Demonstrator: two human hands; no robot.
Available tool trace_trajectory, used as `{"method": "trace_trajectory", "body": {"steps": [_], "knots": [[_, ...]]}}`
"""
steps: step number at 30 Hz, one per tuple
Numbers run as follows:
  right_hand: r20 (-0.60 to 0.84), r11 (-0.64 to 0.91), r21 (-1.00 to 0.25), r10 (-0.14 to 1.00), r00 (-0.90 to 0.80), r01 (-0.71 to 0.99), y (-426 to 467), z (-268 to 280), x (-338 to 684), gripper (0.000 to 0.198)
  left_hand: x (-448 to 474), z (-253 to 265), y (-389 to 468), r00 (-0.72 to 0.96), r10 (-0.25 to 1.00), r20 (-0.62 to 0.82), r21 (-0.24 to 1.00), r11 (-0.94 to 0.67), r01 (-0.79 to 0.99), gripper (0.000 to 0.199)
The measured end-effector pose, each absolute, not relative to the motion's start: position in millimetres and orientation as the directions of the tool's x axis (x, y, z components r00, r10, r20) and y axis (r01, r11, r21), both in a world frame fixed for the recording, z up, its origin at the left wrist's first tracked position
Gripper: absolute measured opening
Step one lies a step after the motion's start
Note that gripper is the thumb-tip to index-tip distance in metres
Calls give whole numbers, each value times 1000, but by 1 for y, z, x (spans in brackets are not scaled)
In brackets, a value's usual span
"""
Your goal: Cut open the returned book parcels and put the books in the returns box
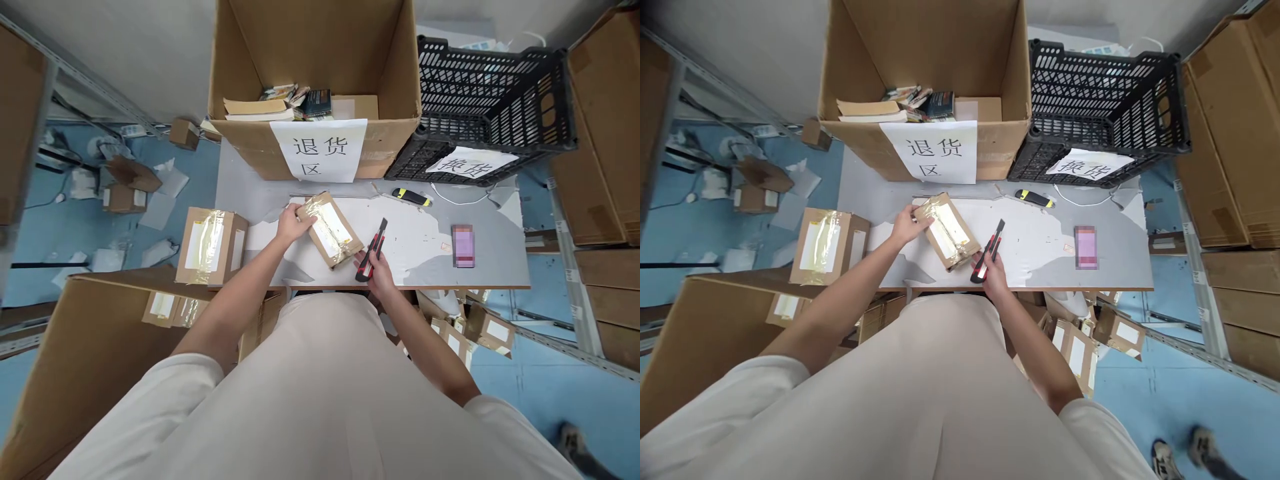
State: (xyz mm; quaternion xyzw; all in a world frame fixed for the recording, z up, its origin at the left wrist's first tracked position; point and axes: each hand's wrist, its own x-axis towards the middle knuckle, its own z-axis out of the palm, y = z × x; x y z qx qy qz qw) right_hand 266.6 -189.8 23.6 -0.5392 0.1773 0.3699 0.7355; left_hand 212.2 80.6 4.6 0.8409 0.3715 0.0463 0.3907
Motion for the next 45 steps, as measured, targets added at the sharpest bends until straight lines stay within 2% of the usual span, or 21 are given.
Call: {"method": "trace_trajectory", "body": {"steps": [3, 6, 8, 10, 12, 14, 16, 19, 24, 27, 31, 37, 40, 45], "knots": [[-551, 73, -785, 372, 747, -616, -174, 16, 306, 33, 174, 10, 56, 585, 777, -232, 610, -353, 710, 51], [-466, -78, -871, 445, 765, -486, -154, 13, 341, 36, 145, 12, 33, 534, 785, -315, 570, -293, 768, 51], [-425, -202, -905, 497, 756, -375, -148, 17, 355, 36, 140, 13, 25, 541, 806, -242, 575, -330, 749, 58], [-402, -351, -905, 514, 758, -242, -155, 27, 360, 37, 144, 15, 26, 622, 778, -84, 569, -475, 671, 70], [-410, -516, -848, 501, 763, -117, -171, 42, 355, 44, 155, 16, 32, 772, 635, 14, 513, -667, 540, 80], [-453, -656, -755, 499, 739, -19, -191, 57, 344, 60, 167, 17, 38, 892, 451, -3, 436, -803, 407, 86], [-512, -740, -670, 524, 681, 66, -208, 67, 328, 69, 175, 16, 41, 933, 356, -53, 371, -860, 349, 94], [-540, -786, -577, 570, 620, 221, -218, 75, 306, 66, 178, 12, 38, 929, 364, -73, 322, -873, 367, 107], [-531, -794, -414, 608, 590, 445, -219, 87, 292, 65, 176, 6, 33, 922, 384, -55, 305, -873, 382, 114], [-576, -802, -345, 591, 564, 488, -220, 101, 295, 63, 178, 6, 33, 919, 389, -60, 307, -869, 388, 117], [-618, -802, -316, 580, 531, 508, -218, 111, 297, 61, 179, 6, 33, 916, 399, -49, 322, -861, 393, 118], [-536, -801, -249, 582, 611, 544, -213, 117, 290, 62, 177, 5, 33, 920, 391, -18, 332, -866, 375, 119], [-551, -823, -271, 557, 621, 499, -215, 125, 294, 61, 177, 4, 33, 917, 400, -9, 342, -860, 379, 118], [-523, -842, -407, 532, 666, 353, -209, 117, 312, 63, 176, 5, 33, 915, 403, -4, 363, -852, 376, 116]]}}
